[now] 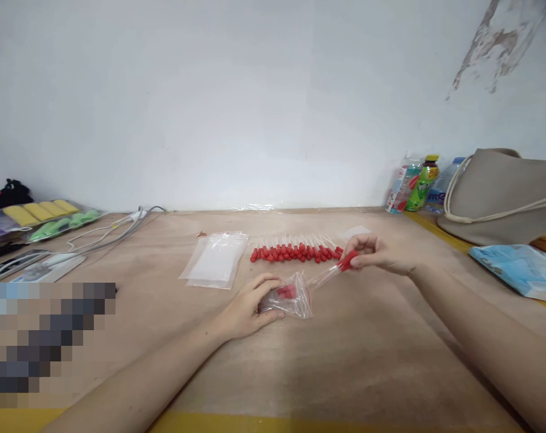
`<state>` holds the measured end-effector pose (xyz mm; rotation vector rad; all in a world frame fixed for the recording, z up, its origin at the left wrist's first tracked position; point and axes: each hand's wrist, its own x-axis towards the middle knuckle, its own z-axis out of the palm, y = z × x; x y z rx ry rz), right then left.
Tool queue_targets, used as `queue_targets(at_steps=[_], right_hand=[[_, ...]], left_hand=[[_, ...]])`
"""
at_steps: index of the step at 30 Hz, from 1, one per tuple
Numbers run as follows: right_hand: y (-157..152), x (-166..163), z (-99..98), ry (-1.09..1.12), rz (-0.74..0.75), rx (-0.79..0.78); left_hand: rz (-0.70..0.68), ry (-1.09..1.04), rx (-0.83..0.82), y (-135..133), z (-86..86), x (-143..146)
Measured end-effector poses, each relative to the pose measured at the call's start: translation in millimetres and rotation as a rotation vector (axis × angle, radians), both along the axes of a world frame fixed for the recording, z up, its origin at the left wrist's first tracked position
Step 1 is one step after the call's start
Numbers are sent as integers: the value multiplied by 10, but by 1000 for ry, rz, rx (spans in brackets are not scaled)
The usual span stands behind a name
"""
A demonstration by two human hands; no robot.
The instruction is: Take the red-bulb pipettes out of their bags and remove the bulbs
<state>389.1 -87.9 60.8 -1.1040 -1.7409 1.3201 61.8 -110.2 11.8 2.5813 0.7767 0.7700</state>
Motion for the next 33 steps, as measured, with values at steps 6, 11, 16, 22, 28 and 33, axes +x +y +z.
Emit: queue_targets(at_steps=[6, 11, 16, 22, 28, 33], right_hand=[[119, 179, 37, 40, -537, 321], [273, -48, -321, -287, -581, 679], [287, -111, -454, -592, -463, 861], [267, -113, -474, -693, -422, 914], [292, -200, -544, -659, -574, 979], [287, -329, -556, -766, -594, 887]], left_hand=[[11, 12, -7, -7, -4, -1], [16, 17, 2, -7, -8, -3], [14, 18, 6, -6, -7, 0], [10, 21, 1, -8, -4, 0], [18, 25, -7, -19, 7, -1], [17, 26, 1, -8, -4, 1]])
